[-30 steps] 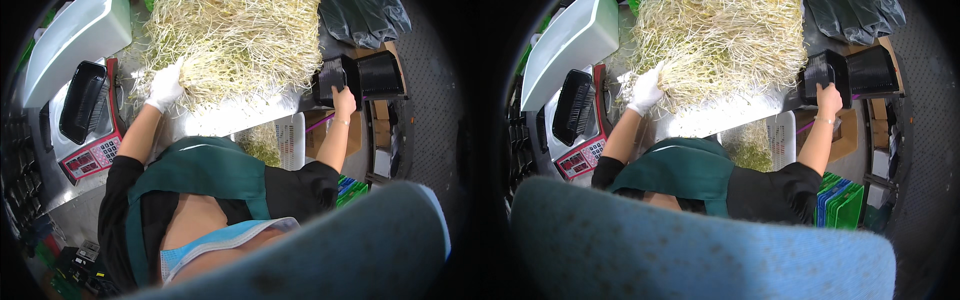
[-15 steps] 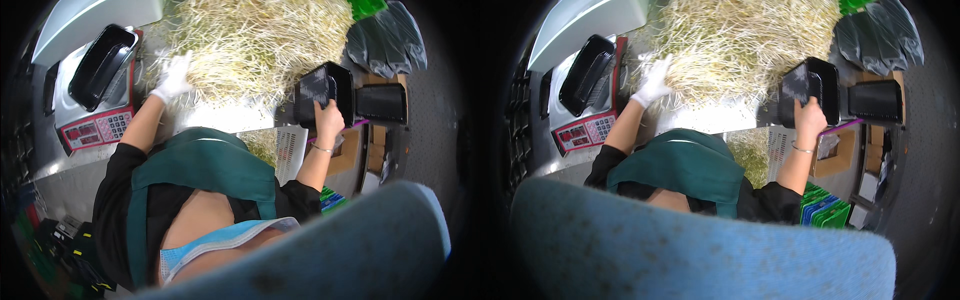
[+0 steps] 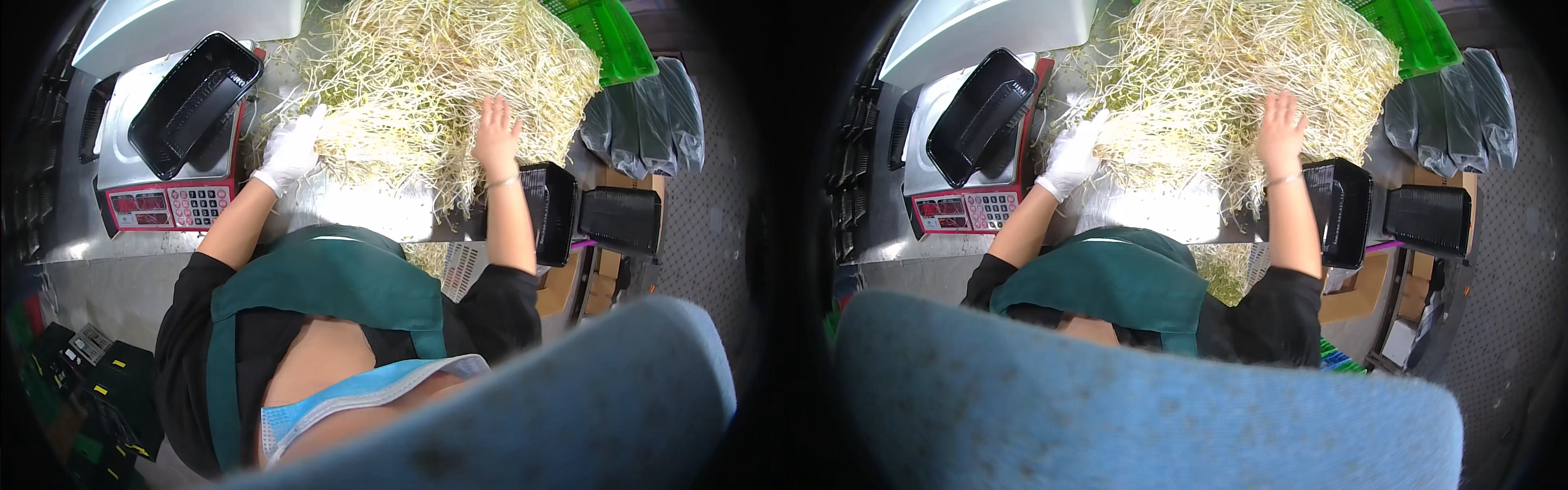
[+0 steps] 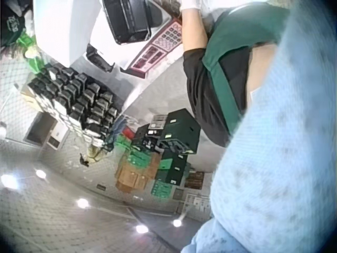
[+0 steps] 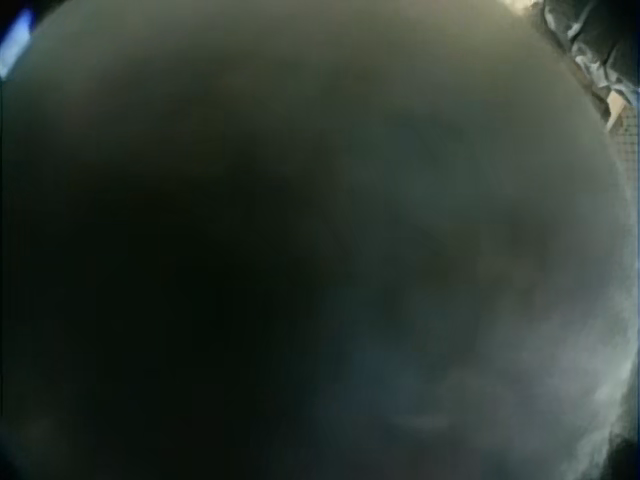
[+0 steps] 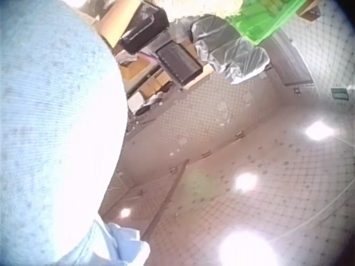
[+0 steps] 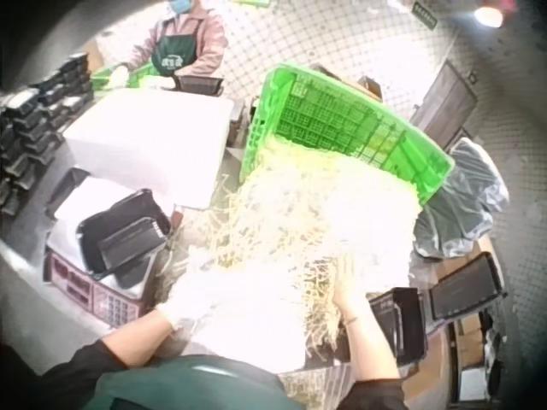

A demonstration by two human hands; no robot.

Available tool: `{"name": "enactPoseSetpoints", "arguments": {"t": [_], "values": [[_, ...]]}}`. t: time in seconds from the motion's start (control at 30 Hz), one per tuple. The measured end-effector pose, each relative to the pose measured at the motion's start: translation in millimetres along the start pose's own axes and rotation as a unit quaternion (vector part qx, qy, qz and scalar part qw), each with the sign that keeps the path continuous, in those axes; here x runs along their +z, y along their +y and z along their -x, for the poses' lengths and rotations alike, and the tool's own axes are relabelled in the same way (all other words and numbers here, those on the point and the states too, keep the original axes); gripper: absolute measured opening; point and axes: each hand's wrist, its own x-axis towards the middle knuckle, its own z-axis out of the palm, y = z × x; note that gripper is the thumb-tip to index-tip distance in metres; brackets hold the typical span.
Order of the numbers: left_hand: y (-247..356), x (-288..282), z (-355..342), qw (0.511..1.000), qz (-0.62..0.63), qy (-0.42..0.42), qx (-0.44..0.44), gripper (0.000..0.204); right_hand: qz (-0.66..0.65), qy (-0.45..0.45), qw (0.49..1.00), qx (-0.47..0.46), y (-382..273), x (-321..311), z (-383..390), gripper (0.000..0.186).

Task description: The person scoops bean sprouts from a green basket into a black plastic tray on a digital scale. They adjust the amount to reach a target weight, then move the filled tray aside and repeat the process with a new tray.

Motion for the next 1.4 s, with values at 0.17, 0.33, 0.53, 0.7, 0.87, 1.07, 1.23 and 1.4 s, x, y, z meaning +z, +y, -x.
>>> {"name": "enactPoseSetpoints", "arguments": {"t": [0.17,0.33,0.53,0.7,0.87,1.07,1.23,1.4], "values": [[15.3,-5.7,-5.3,0.999,-0.045,0.017,0.004,0.084,-0.008,0.123,0.992,0.037,22.4,23.0,-90.2,0.062],[13.1,2.4,-10.1,0.997,-0.064,0.043,0.028,0.080,-0.124,0.220,0.961,-0.113,59.7,31.3,-115.7,0.052],[12.8,8.8,-11.6,0.989,-0.074,-0.003,0.126,0.054,-0.389,0.314,0.862,-0.082,87.1,-53.8,-94.8,0.038],[26.1,-19.3,18.7,0.959,-0.082,0.084,0.258,0.052,-0.468,0.004,0.868,-0.169,-16.5,-127.1,-43.5,0.044],[20.2,-15.2,33.1,0.988,0.025,0.031,0.147,0.070,-0.537,0.020,0.840,-0.080,-112.5,-21.6,-56.4,0.085],[7.7,-8.5,-2.5,0.978,0.044,0.043,0.201,0.086,-0.397,0.109,0.838,-0.357,-137.7,-51.2,78.5,0.101],[2.7,-0.7,-25.8,0.982,-0.078,-0.112,0.132,0.075,-0.325,0.026,0.905,-0.273,-99.0,-27.1,46.9,0.105],[23.8,-25.0,-5.2,0.980,0.172,0.100,0.027,0.035,-0.453,0.114,0.871,-0.152,-42.3,-59.2,26.9,0.065]]}}
